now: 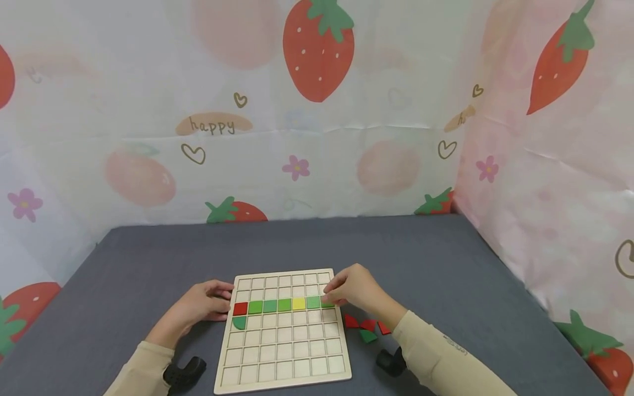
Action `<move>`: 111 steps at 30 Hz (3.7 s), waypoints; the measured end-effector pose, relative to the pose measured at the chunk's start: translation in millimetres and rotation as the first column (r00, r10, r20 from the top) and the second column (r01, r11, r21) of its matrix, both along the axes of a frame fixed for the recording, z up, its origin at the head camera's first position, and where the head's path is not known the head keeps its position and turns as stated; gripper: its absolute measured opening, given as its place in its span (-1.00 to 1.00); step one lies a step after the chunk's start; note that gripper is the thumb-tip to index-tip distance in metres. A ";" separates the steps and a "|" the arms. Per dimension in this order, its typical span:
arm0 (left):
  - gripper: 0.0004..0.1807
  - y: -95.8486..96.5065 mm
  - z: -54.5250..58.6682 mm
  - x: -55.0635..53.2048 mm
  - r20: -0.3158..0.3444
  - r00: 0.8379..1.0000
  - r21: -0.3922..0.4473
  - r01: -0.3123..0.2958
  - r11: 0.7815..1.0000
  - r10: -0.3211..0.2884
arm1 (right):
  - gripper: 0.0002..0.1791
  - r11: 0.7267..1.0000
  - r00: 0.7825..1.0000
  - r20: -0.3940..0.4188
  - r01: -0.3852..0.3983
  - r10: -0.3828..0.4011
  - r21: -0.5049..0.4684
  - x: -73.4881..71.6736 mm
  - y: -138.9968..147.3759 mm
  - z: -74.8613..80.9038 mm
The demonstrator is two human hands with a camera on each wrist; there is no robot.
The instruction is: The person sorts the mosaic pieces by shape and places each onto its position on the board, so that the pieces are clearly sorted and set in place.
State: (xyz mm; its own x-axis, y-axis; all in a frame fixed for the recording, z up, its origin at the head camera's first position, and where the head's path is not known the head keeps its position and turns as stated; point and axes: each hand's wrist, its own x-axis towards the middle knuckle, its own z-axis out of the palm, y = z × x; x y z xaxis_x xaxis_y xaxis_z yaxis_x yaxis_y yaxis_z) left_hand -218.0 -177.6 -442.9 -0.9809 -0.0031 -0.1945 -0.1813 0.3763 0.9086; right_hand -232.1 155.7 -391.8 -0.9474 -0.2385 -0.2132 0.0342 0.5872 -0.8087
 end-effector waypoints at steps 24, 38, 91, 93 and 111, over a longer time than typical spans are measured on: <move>-0.48 0.0 0.1 0.1 0.007 1.000 0.006 0.005 1.000 -0.005 | -0.76 0.992 0.999 0.009 -0.040 0.039 0.123 8.9 38.1 -25.4; -0.47 -1.2 -3.9 -3.2 0.015 1.000 0.001 0.003 1.000 -0.003 | -0.80 0.981 0.997 -0.013 -0.079 0.082 0.175 11.7 37.0 -25.8; -0.49 -0.4 -1.8 0.4 -0.005 1.000 0.006 -0.009 1.000 0.009 | -0.78 0.981 0.995 0.038 -0.085 0.093 -0.173 -5.2 -4.9 -20.2; -0.49 -0.3 -1.5 0.4 -0.006 1.000 0.006 -0.010 1.000 0.010 | -0.78 0.981 0.994 0.030 -0.097 0.103 -0.170 -5.7 -9.3 -19.6; -0.49 -0.1 -1.8 1.4 -0.010 1.000 0.012 -0.014 1.000 0.014 | -0.82 0.977 0.988 0.035 -0.146 0.153 -0.153 -9.3 -51.9 -17.2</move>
